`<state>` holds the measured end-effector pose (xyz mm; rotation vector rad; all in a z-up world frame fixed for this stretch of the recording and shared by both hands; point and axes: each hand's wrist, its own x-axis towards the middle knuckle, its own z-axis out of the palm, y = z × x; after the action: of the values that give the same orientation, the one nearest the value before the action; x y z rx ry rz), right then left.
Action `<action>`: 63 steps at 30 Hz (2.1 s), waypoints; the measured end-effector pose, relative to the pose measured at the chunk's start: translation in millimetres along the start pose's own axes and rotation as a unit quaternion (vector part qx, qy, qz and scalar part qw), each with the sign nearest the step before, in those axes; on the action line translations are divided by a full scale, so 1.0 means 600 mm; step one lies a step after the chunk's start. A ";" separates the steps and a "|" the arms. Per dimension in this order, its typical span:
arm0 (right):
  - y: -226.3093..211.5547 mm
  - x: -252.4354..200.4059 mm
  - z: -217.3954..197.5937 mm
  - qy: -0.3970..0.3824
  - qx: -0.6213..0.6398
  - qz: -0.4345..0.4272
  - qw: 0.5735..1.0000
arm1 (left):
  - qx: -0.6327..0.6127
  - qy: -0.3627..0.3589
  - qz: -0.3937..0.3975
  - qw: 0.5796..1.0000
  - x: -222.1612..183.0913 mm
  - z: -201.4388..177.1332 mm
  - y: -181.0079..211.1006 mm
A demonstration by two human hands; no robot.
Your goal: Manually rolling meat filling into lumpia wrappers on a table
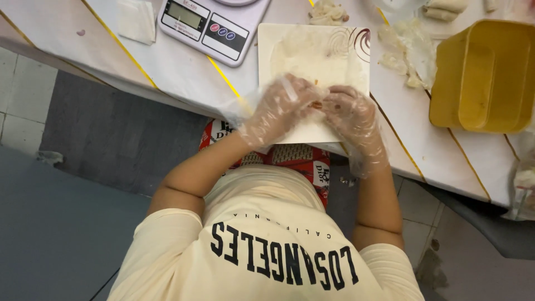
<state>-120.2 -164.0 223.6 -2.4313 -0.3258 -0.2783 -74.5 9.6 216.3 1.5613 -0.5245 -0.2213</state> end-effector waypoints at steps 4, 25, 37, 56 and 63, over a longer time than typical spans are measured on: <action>0.037 -0.009 0.027 0.016 0.007 -0.015 1.000 | 0.344 -0.017 0.192 0.919 -0.004 0.039 -0.130; 0.011 0.049 -0.011 0.020 -0.001 -0.073 0.997 | 0.287 0.038 0.099 0.952 -0.006 0.009 -0.072; 0.008 0.056 -0.014 -0.040 -0.068 -0.088 0.993 | -0.746 0.010 -0.146 0.650 -0.025 -0.017 -0.080; 0.012 0.043 -0.001 -0.019 -0.012 -0.070 0.997 | -0.838 -0.012 -0.177 0.515 -0.019 0.007 -0.095; 0.109 0.024 0.041 -0.101 -0.076 -0.130 0.983 | -0.863 -0.015 -0.178 0.472 -0.022 0.000 -0.101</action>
<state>-83.9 -194.8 170.7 -2.5719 -0.7394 -0.1738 -74.3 14.4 154.7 -0.4451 0.1831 -0.7827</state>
